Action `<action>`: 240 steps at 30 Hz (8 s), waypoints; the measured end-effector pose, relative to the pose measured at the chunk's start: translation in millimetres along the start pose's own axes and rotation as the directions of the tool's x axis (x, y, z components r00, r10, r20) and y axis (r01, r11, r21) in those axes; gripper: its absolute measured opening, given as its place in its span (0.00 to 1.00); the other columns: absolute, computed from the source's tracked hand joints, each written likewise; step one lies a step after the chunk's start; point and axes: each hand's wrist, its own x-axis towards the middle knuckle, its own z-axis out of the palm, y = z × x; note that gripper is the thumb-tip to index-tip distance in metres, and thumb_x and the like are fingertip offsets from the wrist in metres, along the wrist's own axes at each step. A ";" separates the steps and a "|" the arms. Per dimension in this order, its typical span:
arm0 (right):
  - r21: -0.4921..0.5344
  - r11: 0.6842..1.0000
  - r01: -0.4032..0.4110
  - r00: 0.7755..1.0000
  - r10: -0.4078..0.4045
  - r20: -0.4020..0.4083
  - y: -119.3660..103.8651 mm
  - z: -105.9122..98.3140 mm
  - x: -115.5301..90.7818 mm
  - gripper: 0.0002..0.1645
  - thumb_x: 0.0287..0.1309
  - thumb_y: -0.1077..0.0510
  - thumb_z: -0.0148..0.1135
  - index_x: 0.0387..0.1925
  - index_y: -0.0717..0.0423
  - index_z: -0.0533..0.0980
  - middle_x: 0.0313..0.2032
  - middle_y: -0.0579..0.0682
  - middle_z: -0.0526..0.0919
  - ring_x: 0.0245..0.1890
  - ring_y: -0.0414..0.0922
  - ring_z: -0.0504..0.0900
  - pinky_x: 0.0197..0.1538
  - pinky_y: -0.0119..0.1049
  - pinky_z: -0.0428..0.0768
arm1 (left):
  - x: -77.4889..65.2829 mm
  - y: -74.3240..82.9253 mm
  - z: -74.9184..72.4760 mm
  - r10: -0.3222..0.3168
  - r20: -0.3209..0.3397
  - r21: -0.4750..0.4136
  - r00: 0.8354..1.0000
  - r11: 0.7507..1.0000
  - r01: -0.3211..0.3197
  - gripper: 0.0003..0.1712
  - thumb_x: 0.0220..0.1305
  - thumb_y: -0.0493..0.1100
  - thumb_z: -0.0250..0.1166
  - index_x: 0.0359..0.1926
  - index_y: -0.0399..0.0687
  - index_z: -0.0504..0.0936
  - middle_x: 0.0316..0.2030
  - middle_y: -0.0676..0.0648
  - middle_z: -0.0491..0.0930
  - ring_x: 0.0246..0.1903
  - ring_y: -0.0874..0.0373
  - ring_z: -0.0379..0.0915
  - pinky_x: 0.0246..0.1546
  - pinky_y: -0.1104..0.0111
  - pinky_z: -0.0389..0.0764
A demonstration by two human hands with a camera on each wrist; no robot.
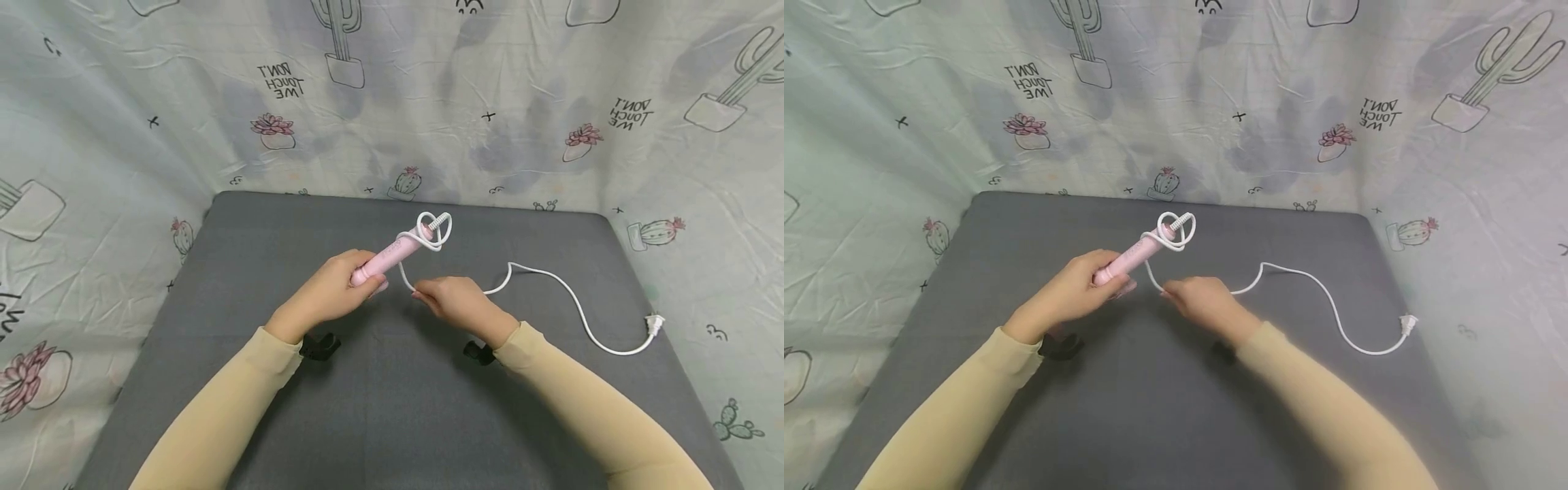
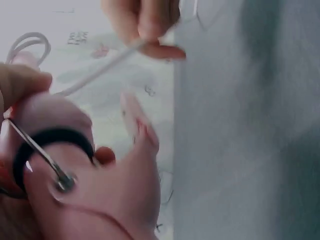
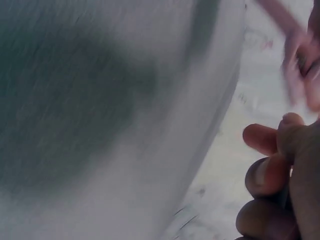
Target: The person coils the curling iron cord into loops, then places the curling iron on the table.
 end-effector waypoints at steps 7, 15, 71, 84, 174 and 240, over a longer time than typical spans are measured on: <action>-0.144 0.980 0.139 0.987 -0.150 -0.064 -37.8 -18.8 -1.5 0.20 0.62 0.54 0.63 0.20 0.49 0.64 0.14 0.40 0.60 0.12 0.40 0.62 0.15 0.37 0.63 | 4.7 1.1 1.4 0.022 -0.055 0.303 0.998 0.953 -0.004 0.20 0.63 0.52 0.63 0.54 0.52 0.80 0.36 0.52 0.75 0.30 0.55 0.71 0.32 0.60 0.73; -0.218 0.947 0.238 0.962 -0.260 -0.080 -54.4 -58.9 3.8 0.14 0.59 0.56 0.66 0.25 0.52 0.69 0.18 0.41 0.66 0.16 0.39 0.65 0.19 0.33 0.65 | 2.8 6.8 3.2 0.058 0.038 0.493 0.998 0.867 -0.069 0.22 0.61 0.47 0.67 0.56 0.49 0.80 0.38 0.48 0.75 0.33 0.53 0.72 0.37 0.59 0.74; -0.140 0.990 0.023 0.998 -0.032 -0.059 -31.5 -2.0 -18.6 0.17 0.70 0.49 0.49 0.26 0.51 0.65 0.15 0.40 0.60 0.13 0.41 0.63 0.16 0.40 0.65 | 3.0 9.2 -19.4 0.148 -0.392 0.279 0.908 0.960 -0.035 0.26 0.58 0.43 0.70 0.58 0.45 0.79 0.41 0.44 0.76 0.39 0.47 0.70 0.46 0.53 0.67; -0.261 0.922 0.286 0.925 -0.337 -0.178 -58.3 -46.3 0.2 0.15 0.61 0.52 0.65 0.24 0.52 0.70 0.17 0.44 0.64 0.14 0.41 0.66 0.16 0.34 0.64 | 2.3 4.8 3.2 0.217 -0.144 0.544 0.965 0.832 -0.106 0.23 0.59 0.44 0.70 0.56 0.45 0.80 0.41 0.43 0.76 0.35 0.46 0.71 0.37 0.56 0.70; 0.197 0.974 -0.107 0.994 0.112 -0.015 -5.0 -26.7 -2.9 0.08 0.68 0.53 0.56 0.39 0.50 0.80 0.23 0.37 0.73 0.21 0.35 0.69 0.28 0.35 0.70 | 9.7 -6.7 35.0 0.020 -0.031 0.132 0.999 0.991 -0.016 0.35 0.52 0.34 0.68 0.61 0.36 0.63 0.52 0.39 0.67 0.48 0.49 0.66 0.53 0.55 0.67; 0.086 0.990 0.114 0.955 -0.085 -0.283 -2.1 -122.0 5.3 0.08 0.58 0.65 0.66 0.39 0.54 0.81 0.33 0.43 0.82 0.28 0.37 0.74 0.35 0.35 0.73 | -34.4 -5.4 10.8 0.360 0.140 0.382 0.923 0.840 -0.385 0.28 0.55 0.44 0.74 0.58 0.58 0.77 0.38 0.56 0.75 0.36 0.61 0.69 0.34 0.66 0.74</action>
